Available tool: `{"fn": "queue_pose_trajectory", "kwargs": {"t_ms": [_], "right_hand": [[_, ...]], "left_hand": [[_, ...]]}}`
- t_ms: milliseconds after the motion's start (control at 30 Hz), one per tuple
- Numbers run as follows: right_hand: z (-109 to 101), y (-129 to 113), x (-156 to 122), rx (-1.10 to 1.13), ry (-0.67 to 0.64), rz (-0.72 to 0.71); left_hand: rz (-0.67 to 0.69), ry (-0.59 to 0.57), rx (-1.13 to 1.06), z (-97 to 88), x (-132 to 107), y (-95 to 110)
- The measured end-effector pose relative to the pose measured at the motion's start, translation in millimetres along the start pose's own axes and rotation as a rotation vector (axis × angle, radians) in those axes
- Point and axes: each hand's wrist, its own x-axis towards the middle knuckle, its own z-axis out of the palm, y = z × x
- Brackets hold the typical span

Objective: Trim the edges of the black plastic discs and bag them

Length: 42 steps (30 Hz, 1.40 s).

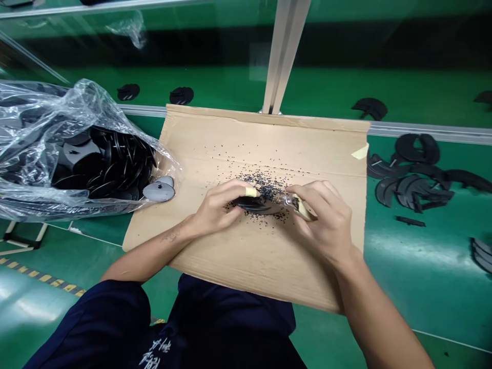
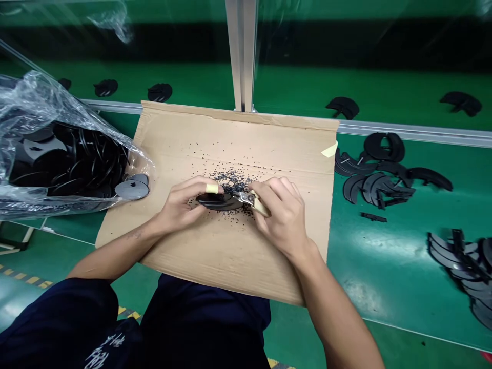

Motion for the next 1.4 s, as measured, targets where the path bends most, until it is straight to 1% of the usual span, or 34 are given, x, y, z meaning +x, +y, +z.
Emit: {"fn": "queue_pose_trajectory", "kwargs": {"t_ms": [67, 133, 233, 333, 567, 733, 900, 1033, 1133, 1233, 1400], "right_hand": [[2, 3, -1, -0.117, -0.034, -0.025], [5, 3, -1, -0.170, -0.057, -0.065], [7, 1, -1, -0.193, -0.051, -0.120], [6, 0, -1, -0.210, -0.035, -0.133], [4, 0, -2, -0.264, -0.069, -0.159], [4, -4, -2, -0.279, -0.030, -0.177], [0, -7, -3, -0.366, -0.008, -0.210], [-1, -12, -3, -0.399, 0.016, -0.256], [1, -14, -4, -0.360, 0.024, -0.226], [5, -10, -6, -0.332, 0.043, -0.144], [9, 3, -7, -0.311, 0.027, -0.026]], "left_hand": [[-0.015, -0.002, -0.052, -0.3, 0, 2], [-0.023, -0.002, -0.099, 0.2, 0, 4], [-0.046, -0.008, -0.140, 1.1, -1, 5], [-0.063, -0.014, -0.158, 1.3, -1, 5], [-0.030, -0.043, -0.190, 1.0, 1, 6], [-0.005, -0.009, -0.205, 4.3, -1, 4], [0.022, 0.041, -0.235, 8.3, -2, 5], [0.039, 0.028, -0.248, 8.5, -4, 6], [0.047, 0.023, -0.245, 6.5, -3, 7], [0.030, 0.037, -0.197, 4.1, -2, 7], [0.042, -0.015, -0.144, 4.6, -2, 9]]}}
